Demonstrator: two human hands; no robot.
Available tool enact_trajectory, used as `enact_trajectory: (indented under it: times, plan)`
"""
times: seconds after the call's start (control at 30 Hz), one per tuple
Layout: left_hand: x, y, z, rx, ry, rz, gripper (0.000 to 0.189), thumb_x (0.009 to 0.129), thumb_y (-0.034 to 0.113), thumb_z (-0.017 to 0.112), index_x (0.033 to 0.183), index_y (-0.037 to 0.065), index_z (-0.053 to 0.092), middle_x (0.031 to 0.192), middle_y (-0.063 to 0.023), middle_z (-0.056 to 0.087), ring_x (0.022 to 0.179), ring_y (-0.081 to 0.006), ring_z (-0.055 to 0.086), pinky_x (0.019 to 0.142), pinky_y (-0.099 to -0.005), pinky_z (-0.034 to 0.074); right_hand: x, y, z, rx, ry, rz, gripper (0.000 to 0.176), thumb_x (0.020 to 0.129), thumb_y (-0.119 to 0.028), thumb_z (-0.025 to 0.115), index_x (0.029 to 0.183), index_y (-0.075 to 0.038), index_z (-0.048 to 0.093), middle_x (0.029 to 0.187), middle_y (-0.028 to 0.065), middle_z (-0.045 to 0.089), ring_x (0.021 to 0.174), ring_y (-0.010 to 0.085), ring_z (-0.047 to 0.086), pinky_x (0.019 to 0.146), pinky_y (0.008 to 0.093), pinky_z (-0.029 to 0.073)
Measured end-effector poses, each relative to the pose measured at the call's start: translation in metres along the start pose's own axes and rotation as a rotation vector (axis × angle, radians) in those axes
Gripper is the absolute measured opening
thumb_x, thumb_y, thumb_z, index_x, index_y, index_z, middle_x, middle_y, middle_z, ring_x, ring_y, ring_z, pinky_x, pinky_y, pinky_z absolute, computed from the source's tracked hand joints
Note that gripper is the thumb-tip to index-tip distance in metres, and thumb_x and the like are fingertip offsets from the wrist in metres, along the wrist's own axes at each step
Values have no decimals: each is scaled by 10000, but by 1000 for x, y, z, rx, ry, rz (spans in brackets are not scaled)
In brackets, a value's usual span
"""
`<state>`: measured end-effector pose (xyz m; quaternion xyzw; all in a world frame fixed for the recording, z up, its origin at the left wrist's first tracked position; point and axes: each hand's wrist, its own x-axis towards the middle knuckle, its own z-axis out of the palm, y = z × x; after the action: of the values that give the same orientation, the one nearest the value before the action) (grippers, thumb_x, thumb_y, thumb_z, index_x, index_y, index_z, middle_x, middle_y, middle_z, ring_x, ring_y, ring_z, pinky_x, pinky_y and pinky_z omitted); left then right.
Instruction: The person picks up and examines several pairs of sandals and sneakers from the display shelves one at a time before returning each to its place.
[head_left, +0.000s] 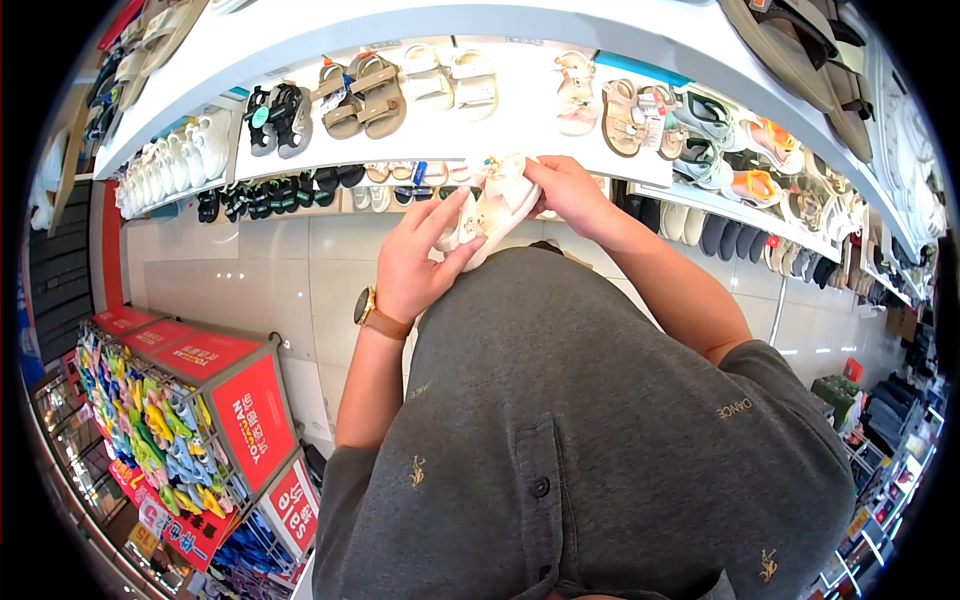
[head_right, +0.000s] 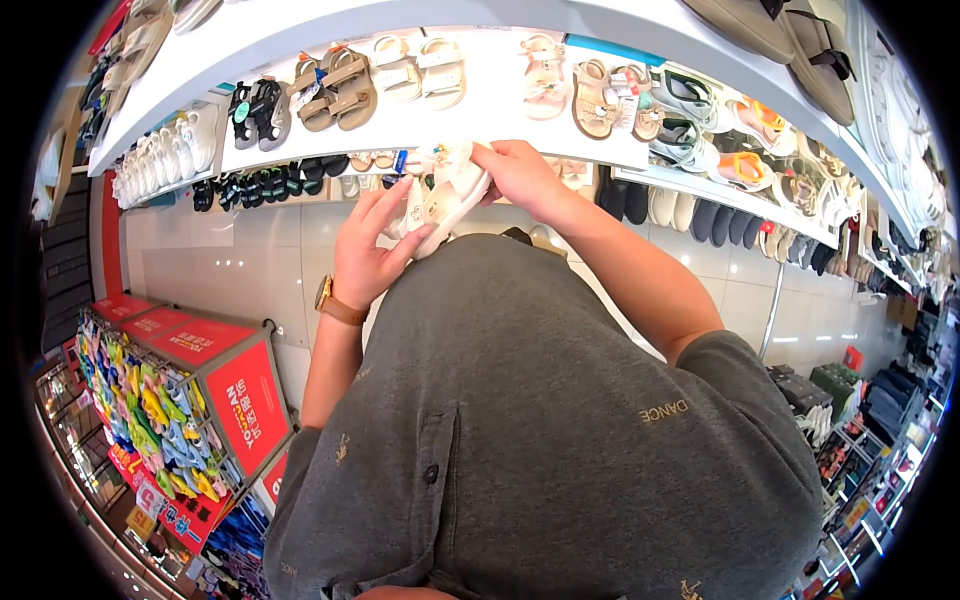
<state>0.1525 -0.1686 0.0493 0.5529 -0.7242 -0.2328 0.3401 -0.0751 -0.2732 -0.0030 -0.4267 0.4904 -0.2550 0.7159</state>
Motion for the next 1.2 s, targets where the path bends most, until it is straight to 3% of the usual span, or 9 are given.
enact_trajectory:
  times: [0.1, 0.4, 0.7, 0.8, 1.0, 1.2]
  plan:
    - [-1, -1, -1, -2, -12, -13, 543, 805, 243, 850, 1303, 109, 678, 1132, -148, 661, 973, -290, 686, 832, -355, 560, 0, 0, -2, -62, -52, -10, 425, 1026, -333, 521, 1005, 45, 713, 874, 114, 726, 707, 164, 675, 653, 297, 556]
    - [3, -1, -3, 15, 39, 84, 344, 781, 191, 867, 1087, 78, 757, 1338, -148, 638, 1005, -270, 702, 841, -344, 569, -4, 0, 1, -82, -30, -82, 409, 1019, -322, 527, 1017, 43, 712, 876, 94, 723, 727, 157, 673, 657, 299, 558]
    - [1, -1, -4, 20, -23, -45, 223, 809, 175, 838, 1007, 91, 782, 1253, -127, 687, 915, -247, 726, 750, -337, 577, -6, 4, 2, -109, -19, -105, 420, 1028, -340, 525, 1014, 35, 714, 875, 90, 722, 740, 155, 674, 673, 305, 569]
    - [1, -1, -4, 138, -21, 13, 244, 798, 176, 842, 1022, 104, 779, 1226, -125, 698, 945, -262, 723, 770, -346, 584, -7, 4, 3, -110, -14, -108, 423, 1029, -343, 528, 1010, 37, 713, 866, 90, 718, 730, 150, 668, 659, 304, 563]
    - [5, 5, -18, 230, -104, 213, 398, 742, 152, 872, 1117, 104, 748, 1323, -138, 649, 1195, -333, 648, 963, -398, 550, -2, 9, -4, -146, -5, -115, 423, 1026, -342, 541, 1000, 44, 710, 838, 90, 707, 705, 142, 653, 627, 294, 544]
    - [6, 9, -19, 110, -130, 154, 389, 733, 73, 840, 1097, 75, 704, 1336, -152, 629, 1247, -357, 604, 1025, -418, 514, -2, 5, -1, -118, -15, -123, 420, 1023, -345, 547, 994, 41, 710, 832, 83, 702, 690, 136, 639, 613, 291, 533]
